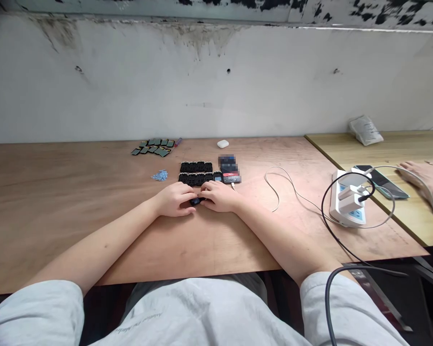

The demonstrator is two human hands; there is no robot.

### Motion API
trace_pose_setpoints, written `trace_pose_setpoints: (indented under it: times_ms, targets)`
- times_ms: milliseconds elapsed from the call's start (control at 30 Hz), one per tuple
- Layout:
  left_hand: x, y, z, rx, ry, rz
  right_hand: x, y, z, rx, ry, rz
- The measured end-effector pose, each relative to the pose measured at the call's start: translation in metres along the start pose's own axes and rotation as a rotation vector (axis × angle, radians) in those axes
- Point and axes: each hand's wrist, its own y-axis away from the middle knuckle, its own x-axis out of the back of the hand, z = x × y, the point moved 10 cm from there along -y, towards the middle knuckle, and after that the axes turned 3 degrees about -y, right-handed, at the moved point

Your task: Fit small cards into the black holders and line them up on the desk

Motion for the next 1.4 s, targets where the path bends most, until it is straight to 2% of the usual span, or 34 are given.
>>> trace_pose_setpoints:
  times_ms: [300,500,600,667,800,967,1067,1167,1267,1400]
  targets:
    - [0.002,-0.002,-0.003,0.039,0.029,0.037,0.001,-0.001,0.011,-0.165,-0.11,-0.035]
    - [0.009,0.001,0.0,-0.005,0.022,0.134,0.005,0.002,0.019,-0.258,-0.312,0.061]
    - [0.015,0.003,0.002,-0.034,0.036,0.219,0.007,0.003,0.021,-0.259,-0.366,0.092]
    - [0.019,0.005,-0.003,0.001,0.062,0.277,0.009,0.003,0.021,-0.251,-0.369,0.106]
    - [0.031,0.015,-0.036,0.241,0.126,0.4,0.009,0.004,0.021,-0.236,-0.304,0.094]
    - [0.04,0.049,-0.098,0.64,0.153,0.534,0.006,0.002,0.017,-0.175,-0.213,0.063]
    - [0.034,0.081,-0.138,0.89,0.25,0.639,0.006,0.0,0.013,-0.121,-0.153,0.057]
    - [0.015,0.112,-0.169,1.147,0.461,0.739,0.005,-0.001,0.011,-0.088,-0.116,0.044]
    - [0.004,0.13,-0.182,1.308,0.562,0.812,0.004,-0.001,0.011,-0.081,-0.108,0.035]
    - [0.003,0.133,-0.182,1.356,0.579,0.837,0.003,-0.001,0.011,-0.071,-0.102,0.035]
